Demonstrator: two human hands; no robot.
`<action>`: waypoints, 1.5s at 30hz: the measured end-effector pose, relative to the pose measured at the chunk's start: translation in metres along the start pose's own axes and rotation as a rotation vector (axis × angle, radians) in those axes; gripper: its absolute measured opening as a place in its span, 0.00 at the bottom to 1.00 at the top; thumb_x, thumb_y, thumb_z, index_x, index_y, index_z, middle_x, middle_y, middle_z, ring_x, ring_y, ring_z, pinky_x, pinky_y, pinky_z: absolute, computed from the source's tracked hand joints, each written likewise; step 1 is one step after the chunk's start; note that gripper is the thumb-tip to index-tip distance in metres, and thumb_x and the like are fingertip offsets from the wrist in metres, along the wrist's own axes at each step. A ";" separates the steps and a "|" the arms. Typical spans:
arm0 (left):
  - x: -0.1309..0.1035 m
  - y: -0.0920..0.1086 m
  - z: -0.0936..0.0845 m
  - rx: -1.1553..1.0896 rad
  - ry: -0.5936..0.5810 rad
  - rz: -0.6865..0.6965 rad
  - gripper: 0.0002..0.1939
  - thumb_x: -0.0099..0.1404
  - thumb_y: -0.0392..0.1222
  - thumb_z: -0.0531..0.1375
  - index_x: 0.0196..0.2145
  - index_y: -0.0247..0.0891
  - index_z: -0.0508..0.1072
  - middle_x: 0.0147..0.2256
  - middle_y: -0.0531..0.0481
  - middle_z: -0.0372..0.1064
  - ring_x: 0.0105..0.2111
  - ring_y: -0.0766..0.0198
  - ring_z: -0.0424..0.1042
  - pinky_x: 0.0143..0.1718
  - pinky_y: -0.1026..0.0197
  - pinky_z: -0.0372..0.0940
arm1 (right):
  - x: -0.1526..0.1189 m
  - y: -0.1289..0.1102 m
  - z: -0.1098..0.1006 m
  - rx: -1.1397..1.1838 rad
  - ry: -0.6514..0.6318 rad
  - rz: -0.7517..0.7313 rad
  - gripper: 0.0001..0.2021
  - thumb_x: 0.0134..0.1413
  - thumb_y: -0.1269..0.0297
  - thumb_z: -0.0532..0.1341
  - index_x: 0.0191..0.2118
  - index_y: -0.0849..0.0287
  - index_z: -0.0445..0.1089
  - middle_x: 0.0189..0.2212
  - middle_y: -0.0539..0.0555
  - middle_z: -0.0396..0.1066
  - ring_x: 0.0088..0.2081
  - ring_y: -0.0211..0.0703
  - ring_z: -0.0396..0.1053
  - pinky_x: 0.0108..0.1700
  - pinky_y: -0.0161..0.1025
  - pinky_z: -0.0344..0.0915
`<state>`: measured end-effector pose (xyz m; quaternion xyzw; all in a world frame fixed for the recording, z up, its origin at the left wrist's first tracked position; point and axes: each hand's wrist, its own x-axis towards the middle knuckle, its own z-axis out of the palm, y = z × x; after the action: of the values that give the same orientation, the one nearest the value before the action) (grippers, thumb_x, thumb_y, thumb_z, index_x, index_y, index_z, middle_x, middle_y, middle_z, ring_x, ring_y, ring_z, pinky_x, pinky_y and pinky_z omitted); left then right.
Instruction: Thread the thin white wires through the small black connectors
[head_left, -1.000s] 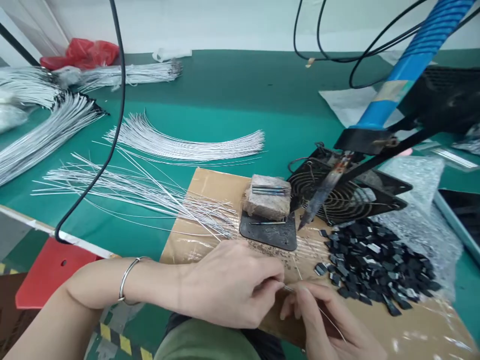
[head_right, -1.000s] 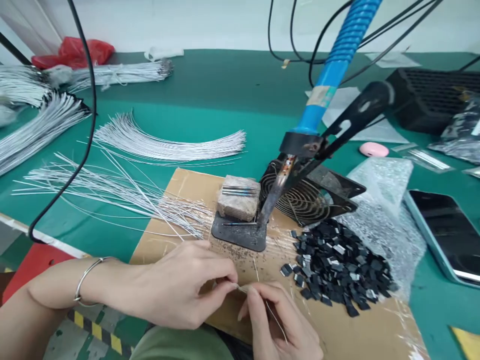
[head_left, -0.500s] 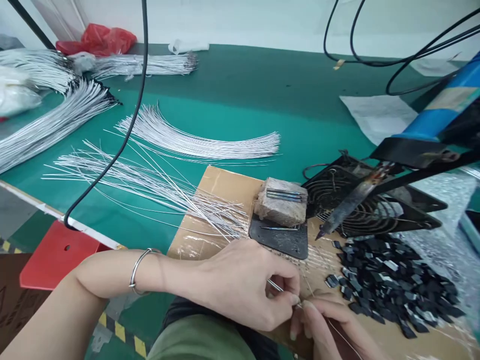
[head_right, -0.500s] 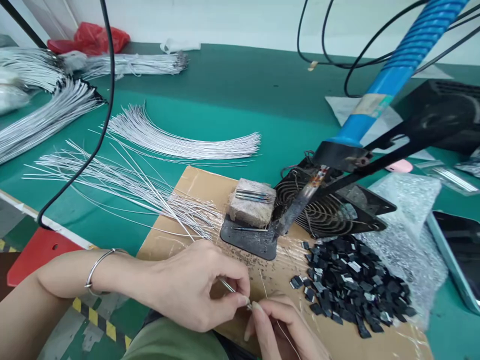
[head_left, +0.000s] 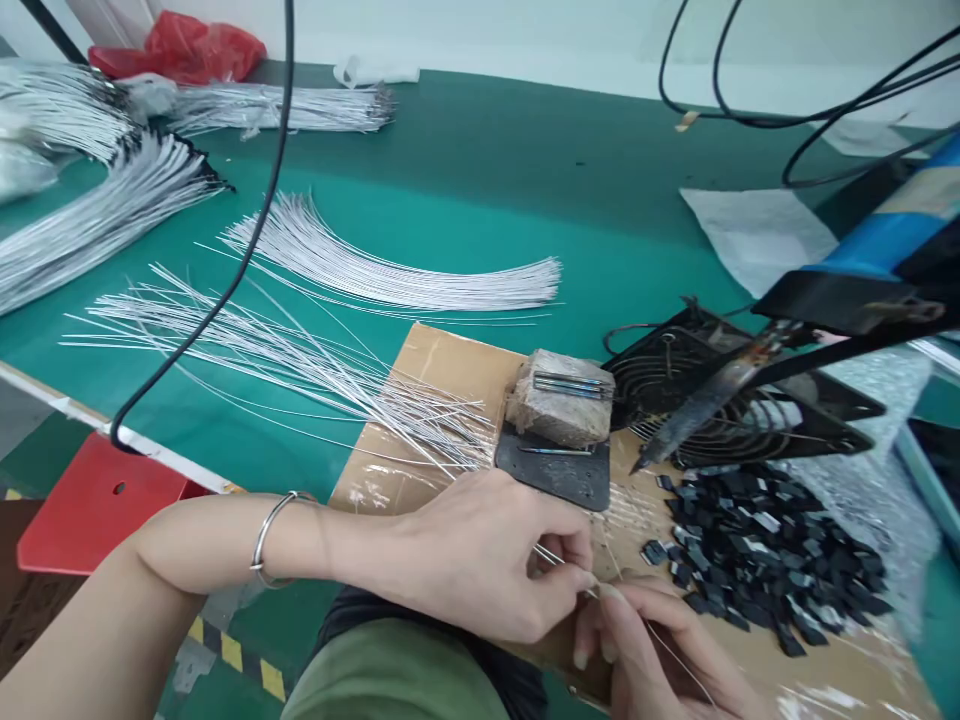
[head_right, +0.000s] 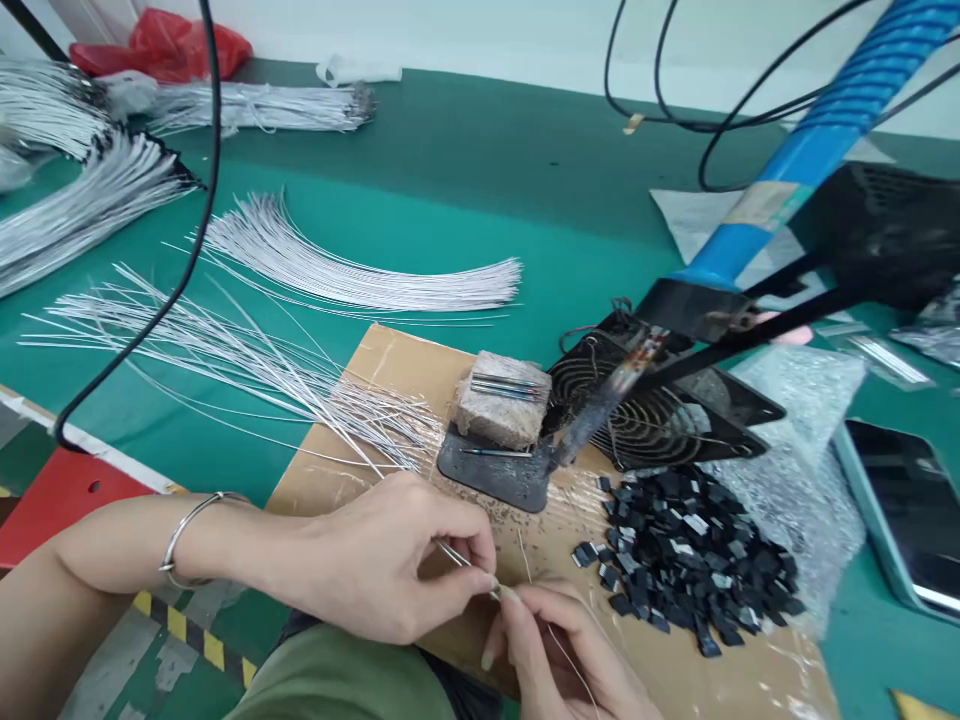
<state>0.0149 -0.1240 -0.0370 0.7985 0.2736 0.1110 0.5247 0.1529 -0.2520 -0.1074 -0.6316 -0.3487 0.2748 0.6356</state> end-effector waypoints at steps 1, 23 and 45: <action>0.000 -0.001 0.000 -0.006 0.017 -0.004 0.03 0.62 0.33 0.61 0.29 0.36 0.75 0.21 0.56 0.68 0.20 0.70 0.61 0.21 0.69 0.56 | 0.000 0.000 0.002 0.001 0.030 0.007 0.08 0.56 0.66 0.71 0.27 0.58 0.76 0.18 0.48 0.66 0.18 0.37 0.65 0.20 0.34 0.59; 0.011 -0.004 -0.004 -0.289 0.118 -0.133 0.10 0.68 0.40 0.61 0.30 0.33 0.74 0.24 0.54 0.69 0.23 0.71 0.65 0.24 0.70 0.59 | 0.013 -0.003 0.034 0.537 -0.017 0.241 0.05 0.59 0.62 0.70 0.39 0.56 0.83 0.27 0.51 0.78 0.18 0.34 0.68 0.17 0.30 0.70; 0.004 -0.005 -0.004 -0.080 0.118 -0.113 0.11 0.68 0.42 0.60 0.29 0.36 0.75 0.24 0.55 0.69 0.24 0.69 0.61 0.24 0.67 0.55 | 0.026 -0.007 0.018 0.619 -0.202 0.382 0.05 0.55 0.62 0.72 0.33 0.56 0.84 0.24 0.49 0.75 0.17 0.29 0.66 0.17 0.25 0.65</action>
<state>0.0151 -0.1175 -0.0402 0.7523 0.3439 0.1387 0.5445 0.1533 -0.2208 -0.0983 -0.4329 -0.1860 0.5418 0.6961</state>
